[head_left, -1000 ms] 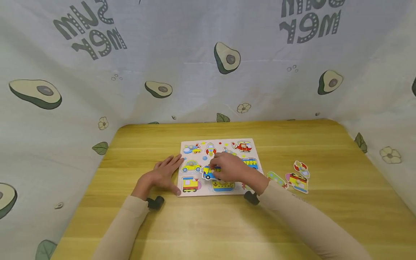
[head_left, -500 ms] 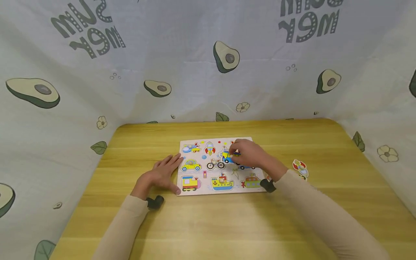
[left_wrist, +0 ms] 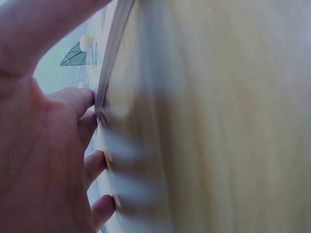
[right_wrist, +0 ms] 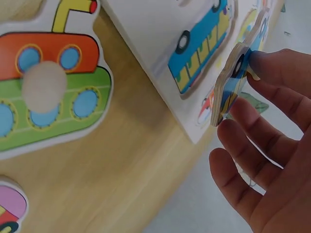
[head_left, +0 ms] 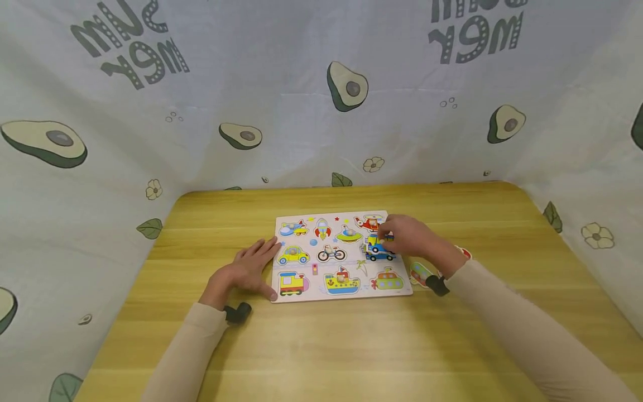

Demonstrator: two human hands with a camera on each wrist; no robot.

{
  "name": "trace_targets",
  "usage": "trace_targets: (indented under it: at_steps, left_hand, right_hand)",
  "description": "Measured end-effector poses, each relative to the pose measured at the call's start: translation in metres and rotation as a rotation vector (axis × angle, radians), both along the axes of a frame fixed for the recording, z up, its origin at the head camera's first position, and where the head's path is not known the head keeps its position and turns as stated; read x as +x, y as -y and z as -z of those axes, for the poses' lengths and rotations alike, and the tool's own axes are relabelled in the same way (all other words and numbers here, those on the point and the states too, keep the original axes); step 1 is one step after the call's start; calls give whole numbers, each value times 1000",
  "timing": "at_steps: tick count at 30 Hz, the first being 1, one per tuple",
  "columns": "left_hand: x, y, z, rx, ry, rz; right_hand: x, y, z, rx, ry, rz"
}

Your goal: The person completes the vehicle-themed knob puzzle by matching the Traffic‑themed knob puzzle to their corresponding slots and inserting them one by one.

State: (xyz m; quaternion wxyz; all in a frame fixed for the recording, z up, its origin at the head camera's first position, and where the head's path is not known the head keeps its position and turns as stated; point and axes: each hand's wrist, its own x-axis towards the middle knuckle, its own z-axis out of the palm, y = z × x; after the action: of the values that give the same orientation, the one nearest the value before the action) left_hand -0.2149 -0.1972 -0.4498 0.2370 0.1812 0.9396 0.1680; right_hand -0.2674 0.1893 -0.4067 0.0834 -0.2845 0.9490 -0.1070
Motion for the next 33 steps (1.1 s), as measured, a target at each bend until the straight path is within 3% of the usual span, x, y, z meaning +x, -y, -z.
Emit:
trace_targets:
  at_steps: [10, 16, 33]
  left_hand:
    - [-2, -3, -3, 22, -16, 9]
    - [0, 0, -1, 28, -9, 7]
    - [3, 3, 0, 32, -13, 1]
  right_hand:
    - [-3, -2, 13, 15, 19, -4]
    - [-3, 2, 23, 17, 47, 34]
    - [-1, 6, 27, -21, 50, 43]
